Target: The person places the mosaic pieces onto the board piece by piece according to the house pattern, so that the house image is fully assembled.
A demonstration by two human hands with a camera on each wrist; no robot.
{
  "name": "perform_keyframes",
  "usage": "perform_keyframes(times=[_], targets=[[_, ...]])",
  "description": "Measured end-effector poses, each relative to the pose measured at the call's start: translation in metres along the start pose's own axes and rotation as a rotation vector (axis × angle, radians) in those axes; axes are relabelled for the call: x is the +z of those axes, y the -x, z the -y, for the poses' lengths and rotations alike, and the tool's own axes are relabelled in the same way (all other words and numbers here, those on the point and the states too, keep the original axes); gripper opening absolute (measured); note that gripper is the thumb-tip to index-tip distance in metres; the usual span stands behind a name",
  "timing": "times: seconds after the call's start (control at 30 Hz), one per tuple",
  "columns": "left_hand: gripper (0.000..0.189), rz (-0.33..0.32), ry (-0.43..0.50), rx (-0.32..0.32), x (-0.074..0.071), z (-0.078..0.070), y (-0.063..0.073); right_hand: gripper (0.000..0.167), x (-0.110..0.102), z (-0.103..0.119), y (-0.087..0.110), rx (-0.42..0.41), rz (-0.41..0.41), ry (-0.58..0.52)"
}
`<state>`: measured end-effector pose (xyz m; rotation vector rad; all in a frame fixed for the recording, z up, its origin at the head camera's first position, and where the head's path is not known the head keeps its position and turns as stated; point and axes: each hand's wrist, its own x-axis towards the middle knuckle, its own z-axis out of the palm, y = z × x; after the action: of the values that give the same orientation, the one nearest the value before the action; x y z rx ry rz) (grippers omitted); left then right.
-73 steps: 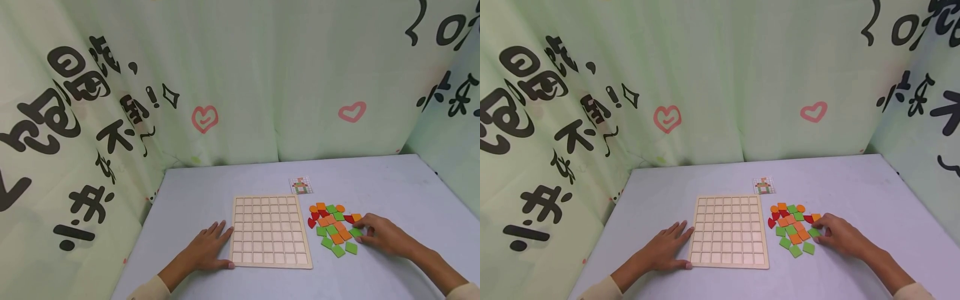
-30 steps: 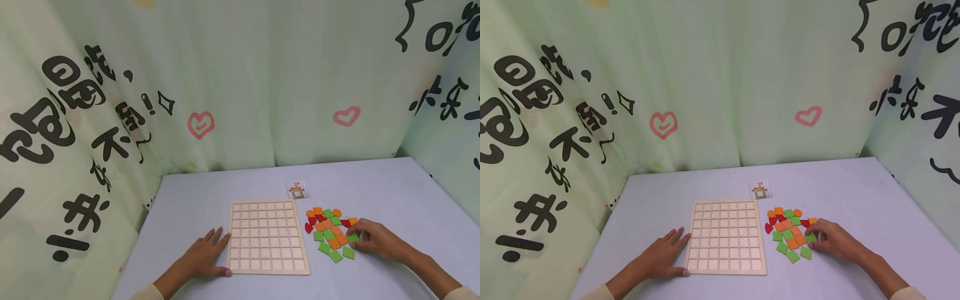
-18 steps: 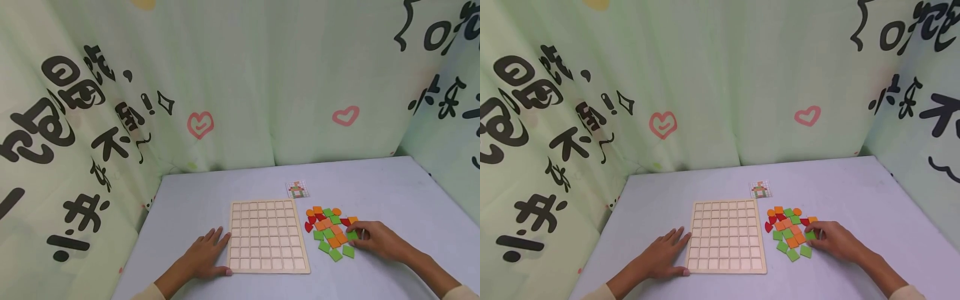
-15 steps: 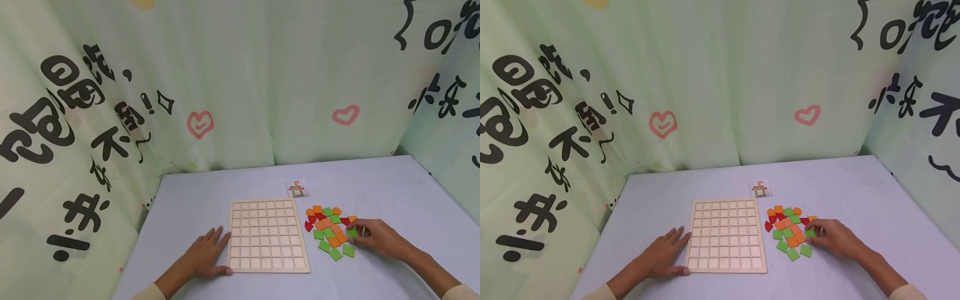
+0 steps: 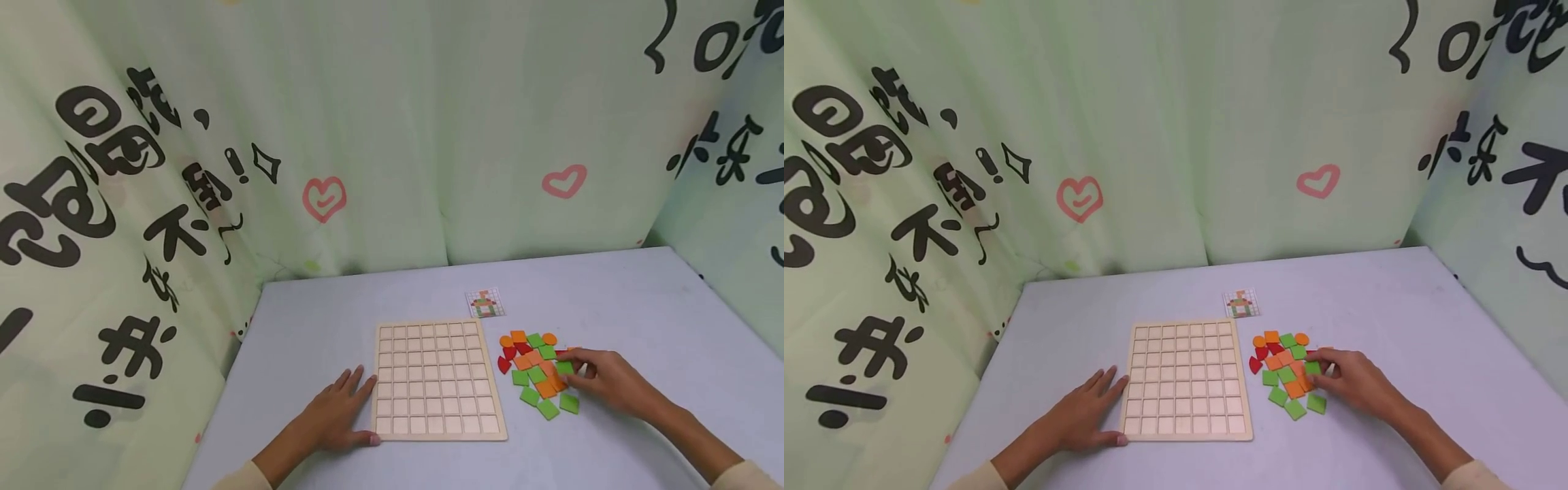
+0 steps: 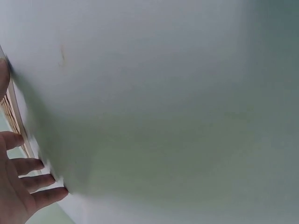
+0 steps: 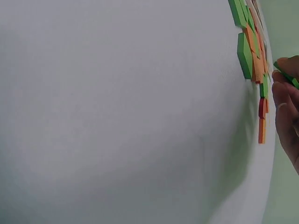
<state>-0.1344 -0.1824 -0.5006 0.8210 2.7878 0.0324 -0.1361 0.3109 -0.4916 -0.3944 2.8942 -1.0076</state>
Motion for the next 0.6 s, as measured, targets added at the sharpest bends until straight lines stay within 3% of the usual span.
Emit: perform_keyframes(times=[0.3, 0.47, 0.6], targets=[[0.102, 0.007, 0.026, -0.014, 0.004, -0.003, 0.002, 0.036, 0.006, 0.025, -0.005, -0.024, 0.085, -0.124], [0.102, 0.009, 0.008, -0.016, 0.006, -0.002, 0.002, 0.033, 0.016, 0.040, -0.012, -0.047, 0.137, -0.227], [0.102, 0.004, -0.001, -0.013, 0.005, -0.001, 0.001, 0.028, 0.026, 0.053, -0.016, -0.056, 0.164, -0.247]])
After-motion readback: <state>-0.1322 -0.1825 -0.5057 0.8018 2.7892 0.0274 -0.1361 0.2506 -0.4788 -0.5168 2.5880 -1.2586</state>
